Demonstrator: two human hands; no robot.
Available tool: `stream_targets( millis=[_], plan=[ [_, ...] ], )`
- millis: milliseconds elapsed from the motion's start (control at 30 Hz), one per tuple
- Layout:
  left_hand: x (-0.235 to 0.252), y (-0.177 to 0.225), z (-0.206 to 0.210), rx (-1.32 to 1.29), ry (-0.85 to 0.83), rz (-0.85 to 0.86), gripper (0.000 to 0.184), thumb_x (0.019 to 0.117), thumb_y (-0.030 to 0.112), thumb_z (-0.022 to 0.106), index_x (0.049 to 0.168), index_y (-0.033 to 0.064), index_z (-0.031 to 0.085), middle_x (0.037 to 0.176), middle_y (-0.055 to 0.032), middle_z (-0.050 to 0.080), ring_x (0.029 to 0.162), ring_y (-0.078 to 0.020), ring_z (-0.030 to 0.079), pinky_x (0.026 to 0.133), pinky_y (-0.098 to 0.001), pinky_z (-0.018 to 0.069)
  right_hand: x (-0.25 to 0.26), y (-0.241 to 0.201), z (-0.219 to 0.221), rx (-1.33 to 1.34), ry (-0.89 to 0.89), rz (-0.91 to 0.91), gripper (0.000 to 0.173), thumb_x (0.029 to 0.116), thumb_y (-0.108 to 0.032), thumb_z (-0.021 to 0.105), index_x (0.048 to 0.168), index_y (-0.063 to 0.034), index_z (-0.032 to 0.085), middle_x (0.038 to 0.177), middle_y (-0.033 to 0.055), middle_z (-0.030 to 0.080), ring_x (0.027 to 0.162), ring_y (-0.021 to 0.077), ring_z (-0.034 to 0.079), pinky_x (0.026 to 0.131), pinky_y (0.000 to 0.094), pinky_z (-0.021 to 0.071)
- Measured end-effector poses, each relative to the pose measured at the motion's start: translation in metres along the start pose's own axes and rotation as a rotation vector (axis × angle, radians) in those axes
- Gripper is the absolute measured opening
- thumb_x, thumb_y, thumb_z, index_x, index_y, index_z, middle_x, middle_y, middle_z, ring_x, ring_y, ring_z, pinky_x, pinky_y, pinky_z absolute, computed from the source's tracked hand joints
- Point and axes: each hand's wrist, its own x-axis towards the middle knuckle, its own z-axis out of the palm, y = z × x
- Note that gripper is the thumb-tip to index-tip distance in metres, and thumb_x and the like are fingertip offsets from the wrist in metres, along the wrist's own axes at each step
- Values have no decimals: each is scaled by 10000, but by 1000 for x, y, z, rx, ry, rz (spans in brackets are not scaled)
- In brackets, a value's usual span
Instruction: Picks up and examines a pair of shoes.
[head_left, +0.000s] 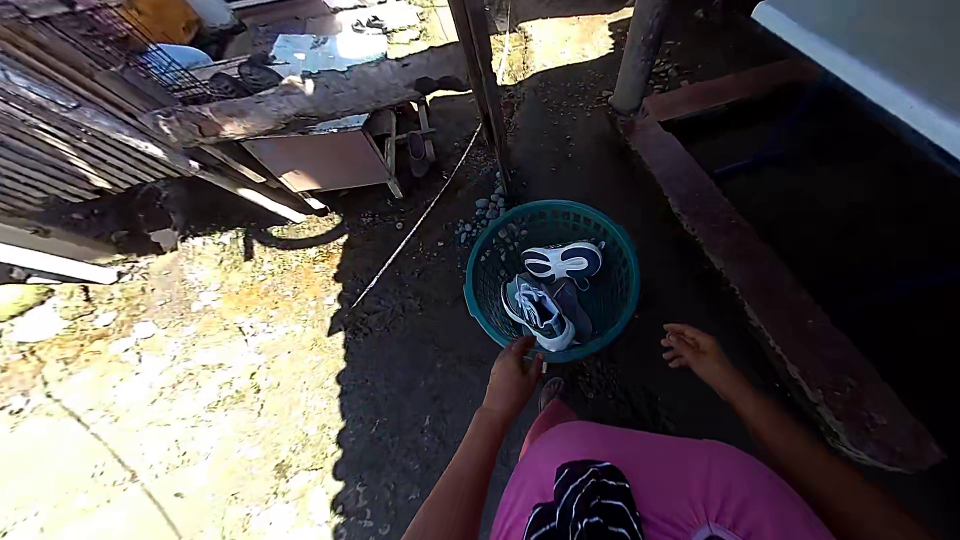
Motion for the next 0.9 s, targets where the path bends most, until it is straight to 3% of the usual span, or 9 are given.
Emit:
stream_targets(
  millis=[100, 200, 267, 367, 433, 567, 800, 900],
  plan=[
    [66, 8, -10, 96, -193, -4, 476, 1045, 245, 572, 1450, -2, 529, 1435, -220, 574, 1355, -340, 543, 1153, -473, 421, 68, -57, 41, -26, -34, 47, 530, 1075, -244, 553, 1512, 21, 411, 1261, 242, 634, 972, 273, 708, 831, 401, 597],
    [113, 4, 0, 215, -358, -31, 546, 1032, 291, 597, 1489, 10, 493, 1482, -231, 529, 1434, -380, 450, 1209, -507, 338, 138, -83, 76, 28, 22, 228, 693, 1064, -385, 561, 1583, -13, 293, 1358, 289, 579, 1056, 360, 693, 868, 471, 591],
    [137, -4, 11, 281, -446, -43, 633, 1020, 348, 614, 1542, 43, 428, 1484, -236, 524, 1436, -401, 438, 1199, -541, 341, 179, -83, 94, 58, 89, 359, 808, 1029, -481, 591, 1607, -34, 246, 1422, 313, 525, 1131, 421, 651, 893, 528, 568],
    [159, -9, 24, 381, -533, -67, 718, 1003, 420, 623, 1596, 119, 352, 1446, -236, 553, 1398, -415, 474, 1152, -589, 375, 220, -78, 108, 58, 174, 515, 870, 988, -586, 596, 1575, -17, 298, 1488, 307, 454, 1221, 451, 590, 930, 591, 535],
    [166, -13, 29, 417, -577, -72, 741, 1000, 424, 620, 1617, 151, 312, 1417, -239, 575, 1373, -421, 494, 1146, -603, 363, 238, -77, 113, 106, 220, 605, 879, 973, -633, 584, 1530, 6, 352, 1459, 321, 465, 1206, 466, 592, 903, 601, 543],
    [173, -21, 33, 424, -648, -56, 739, 1016, 376, 605, 1635, 166, 260, 1399, -230, 598, 1353, -405, 524, 1158, -595, 347, 263, -71, 122, 253, 270, 710, 951, 933, -669, 616, 1544, -4, 317, 1478, 334, 431, 1215, 492, 572, 879, 624, 541],
    [175, -31, 42, 367, -688, -26, 735, 1022, 297, 599, 1642, 166, 227, 1354, -228, 626, 1303, -385, 577, 1151, -578, 369, 276, -59, 129, 415, 315, 750, 1012, 872, -670, 698, 1565, -57, 289, 1502, 316, 426, 1238, 490, 566, 886, 625, 541],
    [179, -33, 46, 359, -697, -14, 753, 1018, 310, 605, 1645, 166, 213, 1338, -230, 639, 1289, -389, 589, 1163, -587, 354, 278, -58, 130, 470, 324, 726, 929, 857, -578, 772, 1510, -46, 379, 1410, 284, 520, 1150, 420, 620, 851, 549, 563]
  ],
)
